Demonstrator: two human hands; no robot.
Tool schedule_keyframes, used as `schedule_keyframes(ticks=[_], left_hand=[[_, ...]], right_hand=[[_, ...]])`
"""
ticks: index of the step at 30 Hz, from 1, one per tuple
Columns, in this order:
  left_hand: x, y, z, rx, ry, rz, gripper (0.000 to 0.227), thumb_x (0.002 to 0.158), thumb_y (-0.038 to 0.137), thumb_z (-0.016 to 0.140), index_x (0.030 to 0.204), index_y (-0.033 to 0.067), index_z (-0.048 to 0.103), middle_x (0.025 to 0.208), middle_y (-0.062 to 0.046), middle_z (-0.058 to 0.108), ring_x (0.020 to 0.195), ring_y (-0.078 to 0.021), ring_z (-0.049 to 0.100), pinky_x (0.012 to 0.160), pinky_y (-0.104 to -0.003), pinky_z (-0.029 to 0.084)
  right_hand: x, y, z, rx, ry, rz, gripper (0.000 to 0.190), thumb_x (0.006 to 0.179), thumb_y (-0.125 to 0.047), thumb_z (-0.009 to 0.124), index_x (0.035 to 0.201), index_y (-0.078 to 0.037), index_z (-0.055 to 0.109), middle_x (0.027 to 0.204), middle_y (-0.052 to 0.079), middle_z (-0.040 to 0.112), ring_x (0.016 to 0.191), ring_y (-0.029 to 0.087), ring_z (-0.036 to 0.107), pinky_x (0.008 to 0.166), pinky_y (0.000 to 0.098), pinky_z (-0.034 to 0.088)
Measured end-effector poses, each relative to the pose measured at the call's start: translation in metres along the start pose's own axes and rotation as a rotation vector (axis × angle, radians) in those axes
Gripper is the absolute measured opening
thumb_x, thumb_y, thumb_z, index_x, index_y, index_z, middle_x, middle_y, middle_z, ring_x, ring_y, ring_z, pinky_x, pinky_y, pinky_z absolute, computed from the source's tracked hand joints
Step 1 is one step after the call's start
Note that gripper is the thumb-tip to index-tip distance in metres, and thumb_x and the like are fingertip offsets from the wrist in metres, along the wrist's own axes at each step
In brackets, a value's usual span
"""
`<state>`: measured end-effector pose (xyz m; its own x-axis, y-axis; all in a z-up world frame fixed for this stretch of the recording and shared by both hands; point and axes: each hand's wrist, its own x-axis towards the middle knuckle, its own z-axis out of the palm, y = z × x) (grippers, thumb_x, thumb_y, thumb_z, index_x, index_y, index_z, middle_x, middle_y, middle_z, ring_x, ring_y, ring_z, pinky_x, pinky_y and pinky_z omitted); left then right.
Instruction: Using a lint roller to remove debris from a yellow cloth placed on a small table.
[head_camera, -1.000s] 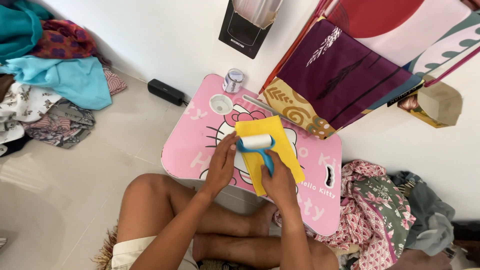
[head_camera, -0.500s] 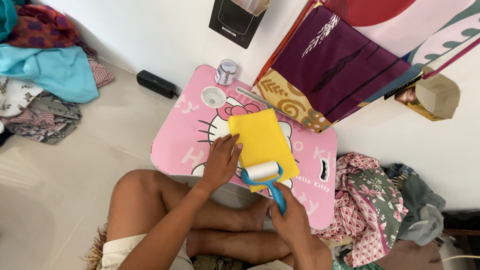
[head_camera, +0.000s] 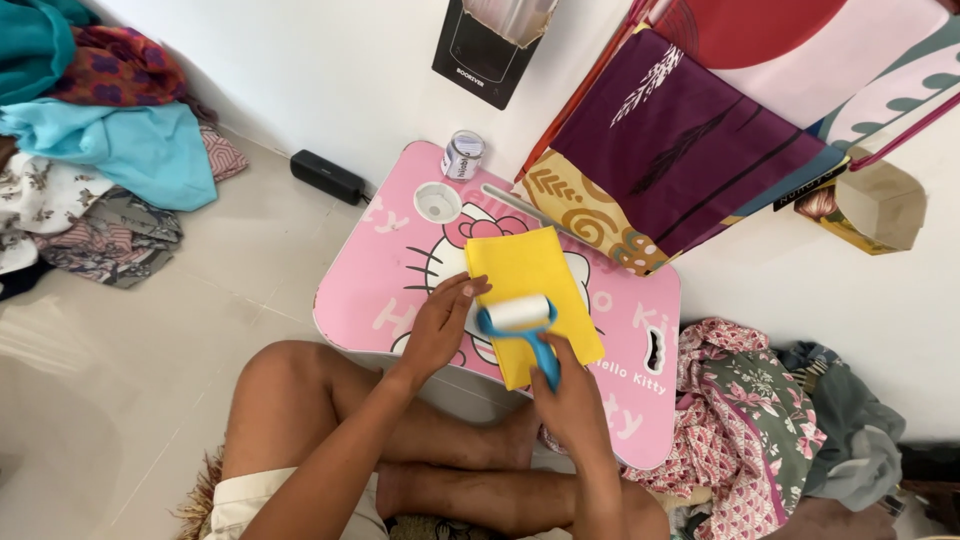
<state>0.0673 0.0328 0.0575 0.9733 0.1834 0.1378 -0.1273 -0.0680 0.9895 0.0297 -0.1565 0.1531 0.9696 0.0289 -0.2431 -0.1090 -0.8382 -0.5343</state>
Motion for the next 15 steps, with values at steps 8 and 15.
schedule_keyframes(ticks=[8, 15], left_hand=[[0.006, -0.048, 0.023, 0.408, -0.052, 0.254, 0.037, 0.101, 0.036, 0.058, 0.117, 0.0094, 0.077, 0.135, -0.010, 0.070, 0.140, -0.0303, 0.049, 0.120, -0.050, 0.026], [0.001, -0.039, 0.027, 0.691, -0.093, 0.246, 0.036, 0.094, 0.030, 0.073, 0.122, 0.0088, 0.074, 0.137, -0.013, 0.066, 0.140, -0.0350, 0.050, 0.124, -0.055, 0.024]], right_hand=[[-0.038, 0.094, -0.028, 0.162, 0.161, 0.048, 0.044, 0.090, -0.021, 0.067, 0.134, -0.026, 0.069, 0.092, 0.001, 0.074, 0.072, 0.014, 0.060, 0.069, 0.0273, 0.047], [0.047, 0.084, -0.028, 0.073, 0.270, -0.021, 0.042, 0.090, -0.022, 0.068, 0.132, -0.026, 0.069, 0.087, 0.020, 0.073, 0.082, 0.037, 0.070, 0.075, 0.0453, 0.052]])
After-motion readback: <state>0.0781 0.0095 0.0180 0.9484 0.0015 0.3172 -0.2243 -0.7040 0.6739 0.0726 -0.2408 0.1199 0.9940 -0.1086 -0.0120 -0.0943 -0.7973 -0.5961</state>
